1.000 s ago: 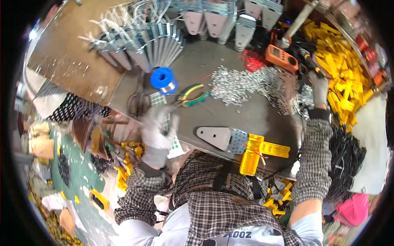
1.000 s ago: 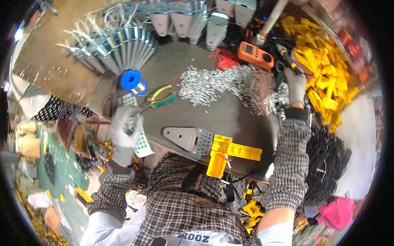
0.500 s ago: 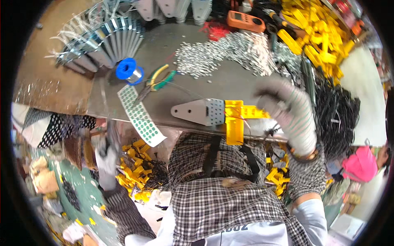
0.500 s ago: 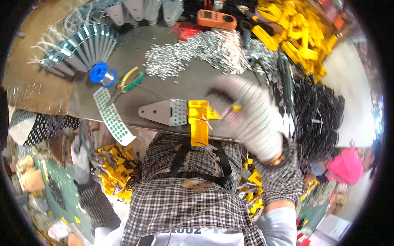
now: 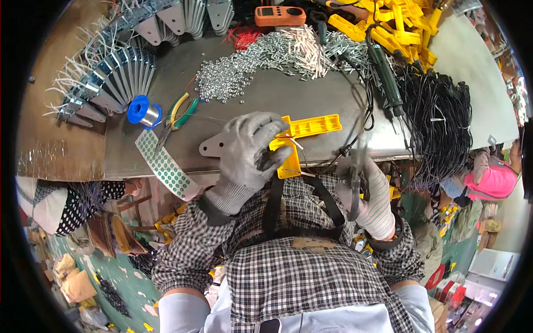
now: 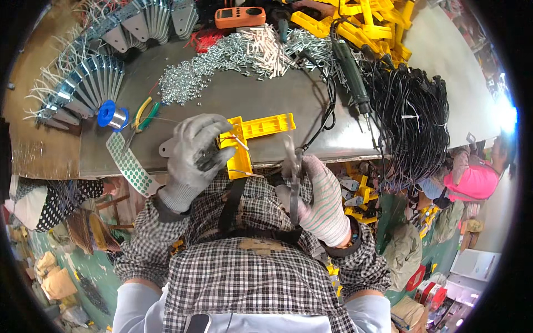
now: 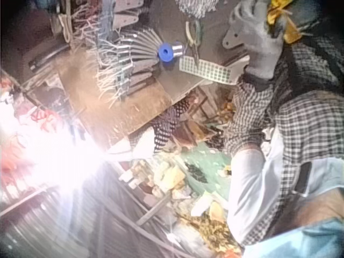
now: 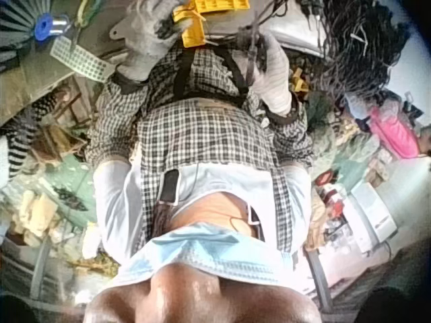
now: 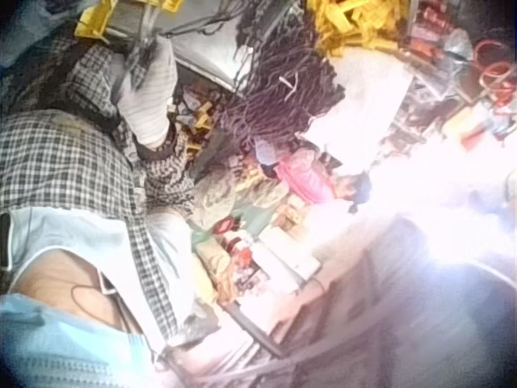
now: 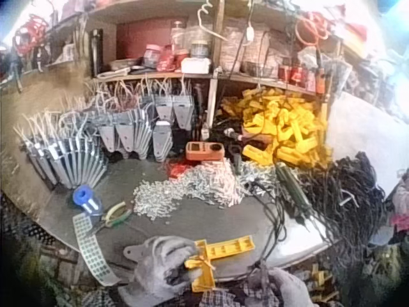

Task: The recorder solders wires inside a yellow plastic housing, cuts excess wire, fits a metal plate, and uses an electric screwdriver to secure it.

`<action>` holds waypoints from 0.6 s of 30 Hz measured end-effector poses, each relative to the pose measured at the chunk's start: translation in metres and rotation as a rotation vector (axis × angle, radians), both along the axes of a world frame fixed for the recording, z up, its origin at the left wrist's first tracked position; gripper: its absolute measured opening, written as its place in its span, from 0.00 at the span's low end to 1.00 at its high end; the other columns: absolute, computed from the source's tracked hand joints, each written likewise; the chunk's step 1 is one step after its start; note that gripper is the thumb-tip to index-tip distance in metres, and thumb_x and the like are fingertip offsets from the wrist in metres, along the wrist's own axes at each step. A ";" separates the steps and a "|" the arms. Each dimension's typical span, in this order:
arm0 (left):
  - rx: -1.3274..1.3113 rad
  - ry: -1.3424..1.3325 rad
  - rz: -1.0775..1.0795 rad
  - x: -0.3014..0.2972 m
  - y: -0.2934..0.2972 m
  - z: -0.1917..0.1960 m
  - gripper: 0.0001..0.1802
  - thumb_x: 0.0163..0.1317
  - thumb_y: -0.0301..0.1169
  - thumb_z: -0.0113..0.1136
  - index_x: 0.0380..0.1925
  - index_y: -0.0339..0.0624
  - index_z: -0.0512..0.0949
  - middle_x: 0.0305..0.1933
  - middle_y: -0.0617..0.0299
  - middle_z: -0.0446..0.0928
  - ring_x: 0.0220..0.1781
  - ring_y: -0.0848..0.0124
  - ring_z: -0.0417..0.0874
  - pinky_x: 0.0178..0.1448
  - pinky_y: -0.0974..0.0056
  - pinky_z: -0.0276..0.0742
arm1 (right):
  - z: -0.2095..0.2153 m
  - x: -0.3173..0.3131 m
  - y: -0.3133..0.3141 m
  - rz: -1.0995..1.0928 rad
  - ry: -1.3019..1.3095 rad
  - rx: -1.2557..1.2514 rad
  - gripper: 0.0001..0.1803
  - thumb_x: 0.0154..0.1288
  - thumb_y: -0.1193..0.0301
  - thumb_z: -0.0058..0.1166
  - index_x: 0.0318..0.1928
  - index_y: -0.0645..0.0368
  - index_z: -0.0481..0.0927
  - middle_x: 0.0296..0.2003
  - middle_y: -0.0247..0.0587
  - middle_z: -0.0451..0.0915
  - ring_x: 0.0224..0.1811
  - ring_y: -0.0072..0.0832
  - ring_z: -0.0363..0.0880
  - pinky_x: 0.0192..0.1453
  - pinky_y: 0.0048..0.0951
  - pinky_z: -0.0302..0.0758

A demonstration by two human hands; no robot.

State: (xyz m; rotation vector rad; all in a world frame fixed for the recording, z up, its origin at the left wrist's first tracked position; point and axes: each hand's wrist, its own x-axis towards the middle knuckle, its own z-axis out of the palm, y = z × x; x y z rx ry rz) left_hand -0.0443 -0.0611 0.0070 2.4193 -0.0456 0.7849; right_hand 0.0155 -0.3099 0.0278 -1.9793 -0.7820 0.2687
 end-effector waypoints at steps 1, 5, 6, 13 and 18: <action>0.053 -0.044 -0.021 0.006 -0.001 -0.009 0.13 0.51 0.26 0.68 0.39 0.43 0.80 0.42 0.56 0.80 0.48 0.60 0.80 0.59 0.57 0.70 | 0.002 0.003 0.000 -0.006 0.000 0.000 0.26 0.52 0.67 0.69 0.50 0.60 0.73 0.40 0.48 0.79 0.39 0.41 0.81 0.45 0.38 0.76; -0.462 -0.054 -0.103 0.014 0.001 -0.046 0.11 0.53 0.26 0.69 0.36 0.37 0.78 0.39 0.58 0.81 0.50 0.64 0.80 0.61 0.56 0.69 | 0.005 0.020 0.016 0.013 -0.450 -0.312 0.32 0.47 0.53 0.71 0.43 0.63 0.73 0.36 0.47 0.78 0.40 0.46 0.77 0.51 0.43 0.71; -0.496 0.016 -0.091 0.012 0.002 -0.037 0.08 0.56 0.20 0.65 0.37 0.38 0.81 0.42 0.60 0.81 0.50 0.64 0.80 0.65 0.59 0.67 | 0.010 0.022 0.025 0.030 -0.428 -0.396 0.31 0.47 0.53 0.70 0.41 0.63 0.73 0.35 0.47 0.78 0.41 0.45 0.77 0.51 0.43 0.71; -1.426 0.034 -0.090 0.006 0.002 -0.061 0.13 0.56 0.15 0.62 0.43 0.32 0.79 0.46 0.58 0.81 0.55 0.70 0.80 0.63 0.63 0.73 | 0.009 0.040 0.061 0.186 -0.411 -0.527 0.24 0.49 0.58 0.67 0.39 0.62 0.74 0.34 0.49 0.79 0.41 0.47 0.79 0.50 0.45 0.73; -1.439 0.084 0.080 0.008 -0.011 -0.041 0.16 0.57 0.12 0.59 0.46 0.30 0.77 0.48 0.57 0.80 0.50 0.74 0.81 0.55 0.70 0.78 | 0.008 0.043 0.070 0.231 -0.339 -0.516 0.22 0.50 0.59 0.66 0.37 0.61 0.74 0.33 0.49 0.79 0.40 0.47 0.79 0.49 0.45 0.73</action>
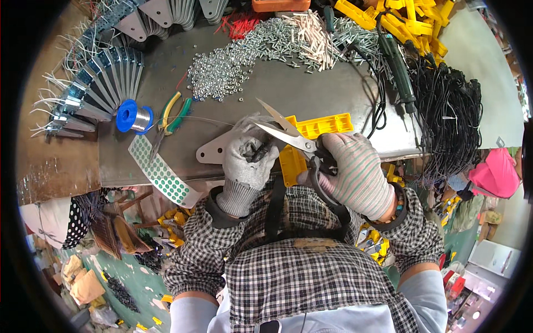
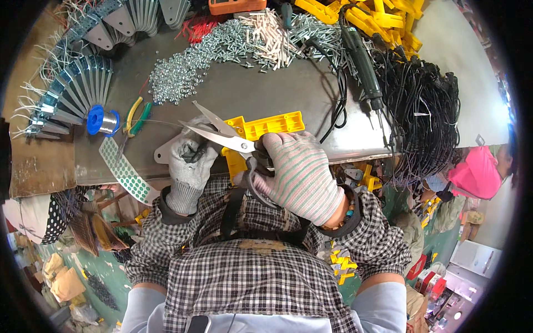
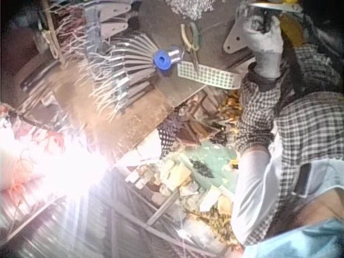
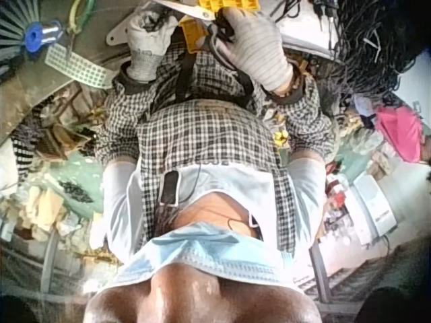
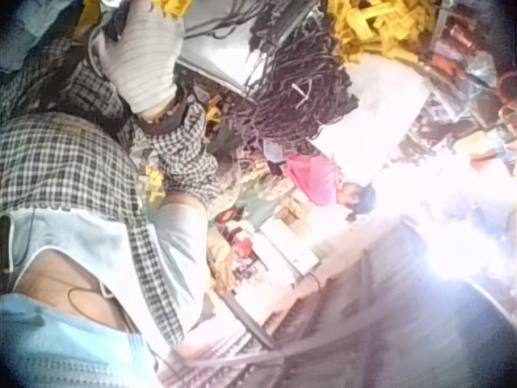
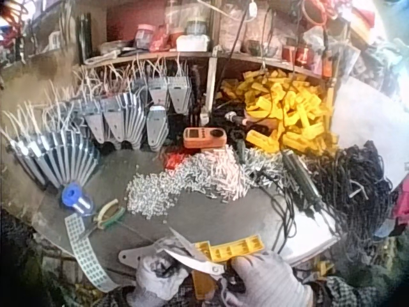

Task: The recorder solders wires inside a yellow plastic housing, cuts excess wire, fits a metal plate, and uses an electric screwdriver to secure it.

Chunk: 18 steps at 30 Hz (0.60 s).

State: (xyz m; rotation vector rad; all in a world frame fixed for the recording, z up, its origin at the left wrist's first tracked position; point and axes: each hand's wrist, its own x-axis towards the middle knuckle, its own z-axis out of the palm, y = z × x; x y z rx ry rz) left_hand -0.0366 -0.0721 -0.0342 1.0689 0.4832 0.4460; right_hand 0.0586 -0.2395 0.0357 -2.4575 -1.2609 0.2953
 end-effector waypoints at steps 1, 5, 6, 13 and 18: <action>-0.004 0.002 -0.001 0.000 0.001 -0.003 0.16 0.57 0.12 0.59 0.46 0.30 0.77 0.48 0.57 0.80 0.50 0.74 0.81 0.55 0.70 0.78 | 0.000 0.000 0.001 -0.001 0.002 -0.004 0.22 0.50 0.59 0.66 0.37 0.61 0.74 0.33 0.49 0.79 0.40 0.47 0.79 0.49 0.45 0.73; 0.202 -0.026 -0.019 0.008 0.004 -0.013 0.16 0.56 0.13 0.60 0.46 0.30 0.77 0.46 0.56 0.81 0.50 0.73 0.81 0.54 0.70 0.78 | 0.000 0.003 0.007 -0.020 -0.050 -0.023 0.20 0.52 0.60 0.64 0.36 0.61 0.74 0.33 0.49 0.79 0.39 0.47 0.79 0.47 0.45 0.74; 0.142 -0.039 0.014 0.012 0.004 -0.013 0.16 0.56 0.13 0.60 0.46 0.30 0.77 0.46 0.56 0.81 0.50 0.73 0.81 0.54 0.69 0.78 | 0.000 0.005 0.009 -0.041 -0.048 -0.047 0.20 0.52 0.60 0.64 0.36 0.61 0.74 0.33 0.50 0.79 0.39 0.48 0.79 0.46 0.45 0.74; 0.391 -0.008 0.074 0.020 0.003 -0.009 0.11 0.54 0.19 0.66 0.38 0.35 0.82 0.42 0.56 0.80 0.47 0.63 0.80 0.60 0.60 0.73 | -0.012 0.009 0.006 -0.030 -0.136 0.085 0.28 0.46 0.52 0.73 0.34 0.63 0.77 0.25 0.47 0.79 0.30 0.48 0.79 0.35 0.42 0.75; 0.785 -0.015 0.059 0.023 0.009 -0.010 0.08 0.53 0.23 0.69 0.35 0.37 0.83 0.37 0.56 0.81 0.45 0.60 0.80 0.64 0.56 0.70 | -0.012 0.007 0.000 -0.089 0.062 0.067 0.20 0.56 0.59 0.69 0.32 0.65 0.77 0.24 0.49 0.80 0.27 0.46 0.81 0.32 0.36 0.75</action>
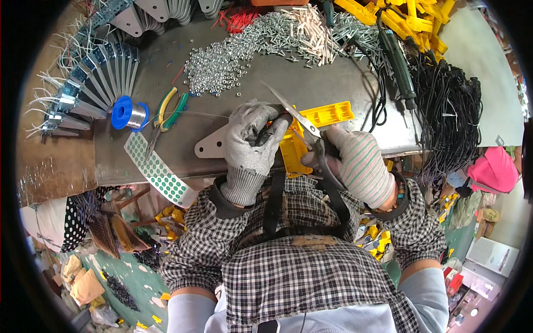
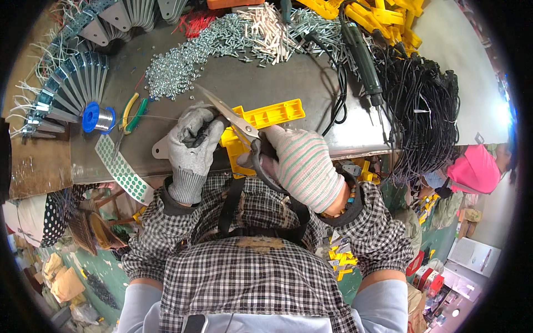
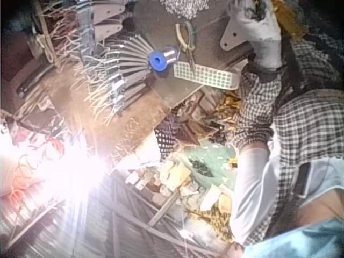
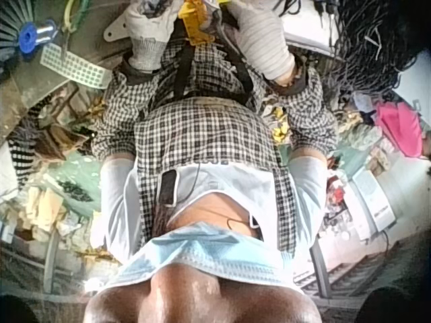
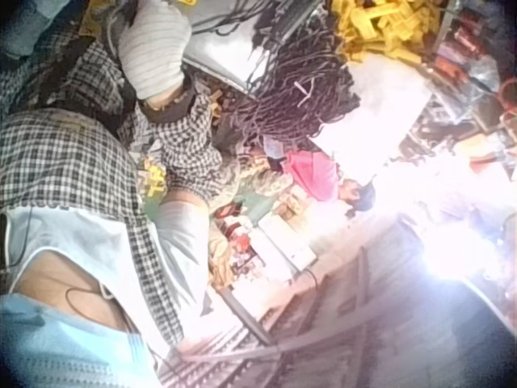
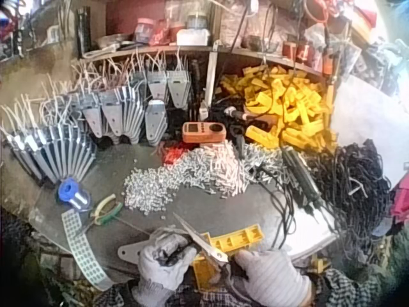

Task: The recorder solders wires inside a yellow plastic housing, cuts excess wire, fits a metal plate, and uses an electric screwdriver to secure it.

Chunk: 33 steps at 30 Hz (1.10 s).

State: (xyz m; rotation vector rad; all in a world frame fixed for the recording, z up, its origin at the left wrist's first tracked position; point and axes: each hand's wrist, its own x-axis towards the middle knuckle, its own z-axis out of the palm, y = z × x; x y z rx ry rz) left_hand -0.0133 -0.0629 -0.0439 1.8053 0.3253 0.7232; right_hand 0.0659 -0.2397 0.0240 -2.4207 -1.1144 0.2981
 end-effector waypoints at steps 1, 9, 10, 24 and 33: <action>0.013 -0.010 0.006 0.000 0.000 0.001 0.08 0.53 0.24 0.70 0.34 0.38 0.83 0.37 0.57 0.81 0.45 0.61 0.80 0.64 0.55 0.69 | -0.001 0.002 -0.003 0.000 0.001 -0.001 0.20 0.56 0.59 0.69 0.32 0.65 0.77 0.24 0.49 0.80 0.27 0.46 0.81 0.32 0.36 0.75; 0.133 -0.006 -0.066 -0.004 0.004 0.000 0.11 0.51 0.25 0.71 0.36 0.40 0.83 0.39 0.59 0.82 0.50 0.63 0.80 0.70 0.53 0.64 | 0.001 0.001 -0.018 -0.003 -0.218 -0.008 0.28 0.46 0.52 0.71 0.35 0.63 0.75 0.25 0.46 0.78 0.30 0.49 0.78 0.38 0.43 0.72; 0.139 -0.049 -0.045 -0.005 0.004 -0.006 0.13 0.50 0.24 0.71 0.37 0.40 0.83 0.40 0.60 0.82 0.52 0.64 0.80 0.71 0.53 0.64 | 0.007 -0.003 -0.015 0.015 -0.214 -0.066 0.27 0.47 0.54 0.70 0.38 0.61 0.75 0.30 0.44 0.78 0.36 0.46 0.78 0.43 0.45 0.71; -0.271 0.009 -0.161 -0.012 0.006 -0.010 0.18 0.49 0.16 0.68 0.43 0.35 0.82 0.49 0.59 0.80 0.61 0.65 0.75 0.69 0.61 0.67 | -0.006 -0.005 -0.001 0.042 -0.281 0.001 0.32 0.42 0.48 0.73 0.36 0.60 0.74 0.29 0.43 0.78 0.31 0.46 0.78 0.39 0.44 0.70; -0.283 0.112 -0.155 -0.008 0.005 -0.005 0.16 0.52 0.15 0.65 0.42 0.35 0.82 0.46 0.59 0.81 0.61 0.67 0.75 0.65 0.63 0.72 | -0.011 -0.003 -0.004 0.057 -0.271 -0.016 0.31 0.44 0.48 0.72 0.35 0.61 0.74 0.26 0.44 0.77 0.31 0.46 0.77 0.38 0.44 0.70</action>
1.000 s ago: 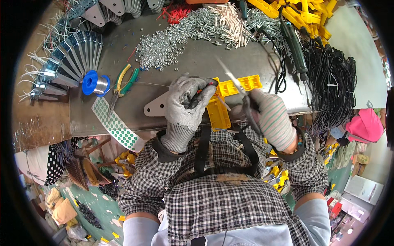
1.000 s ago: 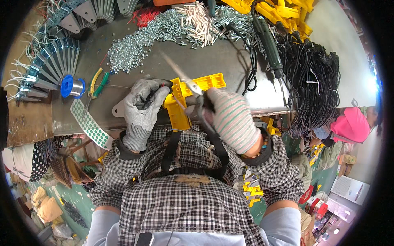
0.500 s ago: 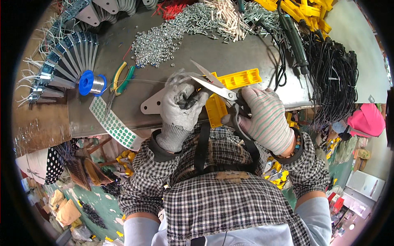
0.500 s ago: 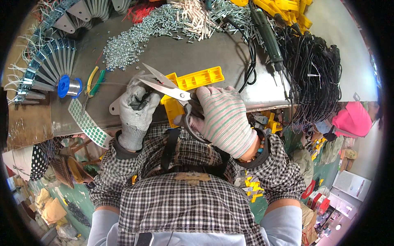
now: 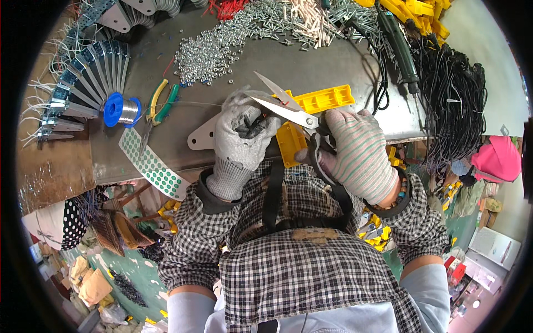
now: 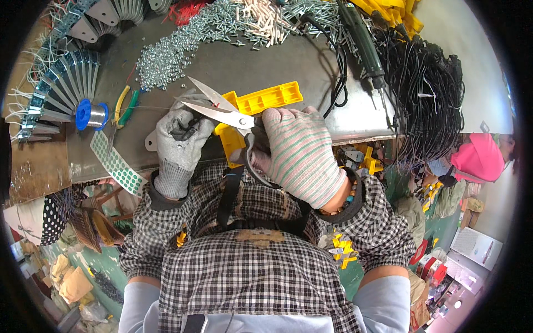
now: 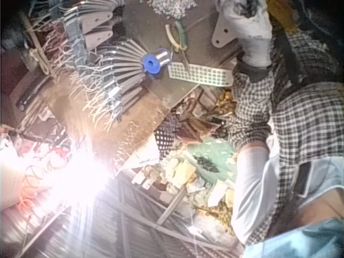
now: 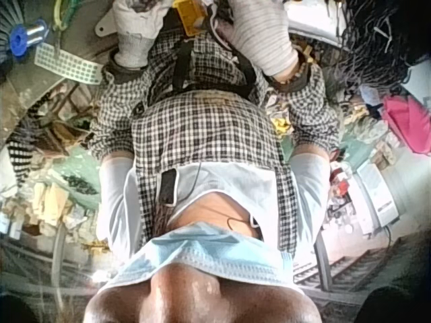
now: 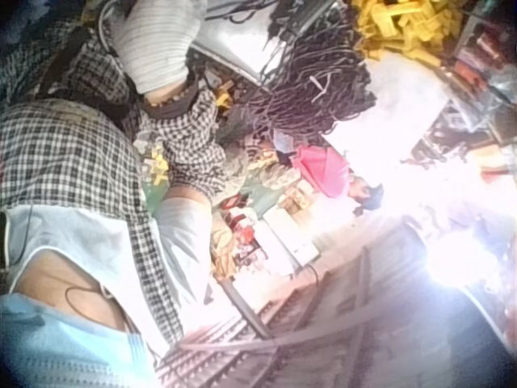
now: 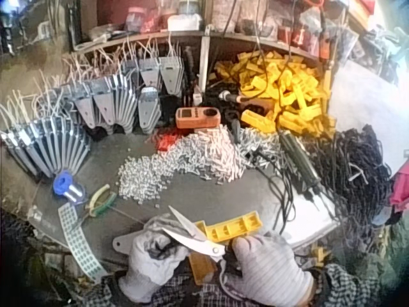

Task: The recorder solders wires inside a yellow plastic housing, cuts excess wire, fits a metal plate, and uses an electric screwdriver to secure it.

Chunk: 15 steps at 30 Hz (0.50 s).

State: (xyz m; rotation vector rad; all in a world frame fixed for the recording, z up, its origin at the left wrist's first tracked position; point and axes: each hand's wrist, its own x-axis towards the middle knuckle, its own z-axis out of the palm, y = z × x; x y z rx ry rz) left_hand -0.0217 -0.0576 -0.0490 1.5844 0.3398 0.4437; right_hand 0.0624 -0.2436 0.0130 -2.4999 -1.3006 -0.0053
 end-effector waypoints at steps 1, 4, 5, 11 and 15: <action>0.039 0.004 -0.005 0.000 0.001 0.000 0.16 0.52 0.15 0.65 0.43 0.35 0.82 0.47 0.60 0.81 0.60 0.67 0.77 0.66 0.63 0.71 | 0.000 0.000 0.000 0.006 -0.013 -0.004 0.31 0.46 0.48 0.72 0.35 0.61 0.75 0.26 0.44 0.77 0.31 0.47 0.77 0.37 0.44 0.70; -0.161 -0.021 0.007 -0.002 -0.001 0.001 0.14 0.54 0.17 0.65 0.42 0.36 0.82 0.47 0.60 0.81 0.56 0.68 0.79 0.67 0.63 0.70 | 0.017 -0.001 0.002 -0.028 0.273 -0.157 0.22 0.53 0.56 0.64 0.38 0.62 0.76 0.31 0.46 0.82 0.37 0.45 0.82 0.49 0.41 0.74; -0.401 -0.051 0.024 -0.002 -0.001 0.002 0.13 0.56 0.18 0.66 0.42 0.36 0.82 0.46 0.60 0.81 0.54 0.69 0.80 0.66 0.63 0.71 | 0.021 0.001 0.003 -0.026 0.273 -0.156 0.22 0.53 0.56 0.64 0.38 0.62 0.76 0.31 0.46 0.82 0.37 0.45 0.82 0.49 0.41 0.74; 0.379 -0.174 -0.127 0.007 0.012 0.005 0.06 0.60 0.22 0.64 0.38 0.33 0.83 0.42 0.60 0.81 0.47 0.76 0.80 0.55 0.70 0.76 | -0.011 0.027 -0.027 -0.032 0.998 0.075 0.22 0.69 0.61 0.57 0.55 0.65 0.77 0.39 0.46 0.83 0.41 0.31 0.83 0.44 0.31 0.78; -0.015 -0.120 -0.169 0.006 0.008 0.014 0.06 0.61 0.24 0.64 0.38 0.34 0.83 0.39 0.61 0.82 0.45 0.74 0.80 0.57 0.66 0.74 | 0.003 0.033 -0.025 -0.048 0.681 0.352 0.25 0.66 0.56 0.60 0.51 0.68 0.77 0.39 0.51 0.82 0.39 0.40 0.83 0.44 0.35 0.78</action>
